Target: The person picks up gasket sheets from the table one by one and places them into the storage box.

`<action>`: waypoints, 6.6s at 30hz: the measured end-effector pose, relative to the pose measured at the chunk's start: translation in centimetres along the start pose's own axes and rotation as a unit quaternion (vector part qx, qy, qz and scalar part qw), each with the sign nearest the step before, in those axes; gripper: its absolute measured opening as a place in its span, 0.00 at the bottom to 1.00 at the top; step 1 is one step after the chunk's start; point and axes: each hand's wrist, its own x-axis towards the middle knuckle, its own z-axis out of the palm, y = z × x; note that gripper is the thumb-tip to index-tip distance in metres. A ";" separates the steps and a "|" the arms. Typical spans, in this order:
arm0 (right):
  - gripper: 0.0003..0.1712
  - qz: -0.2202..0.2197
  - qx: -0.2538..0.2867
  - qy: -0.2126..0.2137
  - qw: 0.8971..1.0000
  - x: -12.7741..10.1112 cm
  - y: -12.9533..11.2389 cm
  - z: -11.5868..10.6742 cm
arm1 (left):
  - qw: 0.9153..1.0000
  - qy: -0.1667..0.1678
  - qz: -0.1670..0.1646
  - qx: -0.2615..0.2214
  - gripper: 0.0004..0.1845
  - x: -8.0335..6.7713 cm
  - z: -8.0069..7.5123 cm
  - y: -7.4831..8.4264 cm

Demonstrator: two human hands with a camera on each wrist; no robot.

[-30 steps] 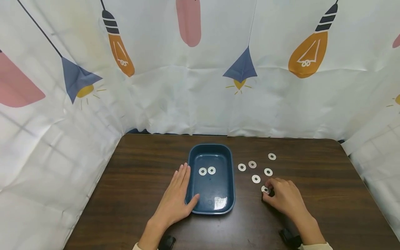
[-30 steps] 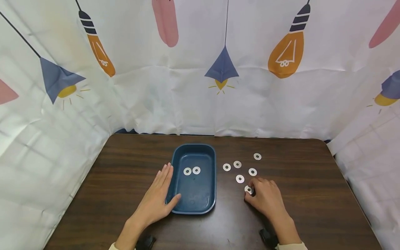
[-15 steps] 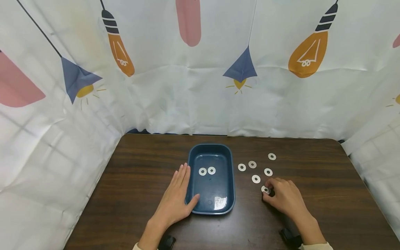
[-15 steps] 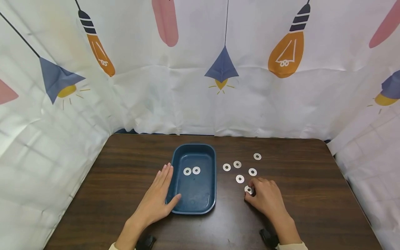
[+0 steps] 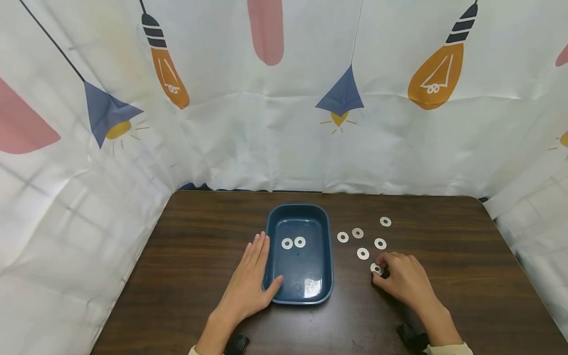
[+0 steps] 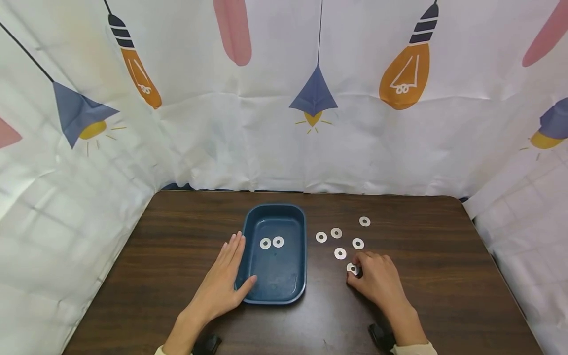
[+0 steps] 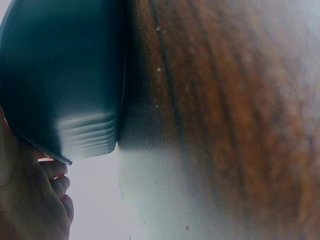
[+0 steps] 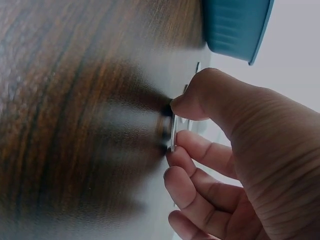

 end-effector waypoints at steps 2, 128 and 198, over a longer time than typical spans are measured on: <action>0.08 0.001 0.001 -0.001 1.000 0.0 0.0 -0.1 | 1.000 -0.002 0.001 0.001 0.53 0.1 0.0 0.0; 0.12 -0.216 0.017 0.090 0.972 6.6 -4.8 -1.9 | 1.000 -0.003 -0.004 -0.023 0.54 0.2 0.0 -0.1; 0.09 -0.273 0.052 -0.040 0.960 14.2 -11.6 -2.4 | 1.000 0.002 -0.002 -0.023 0.54 0.0 0.1 -0.1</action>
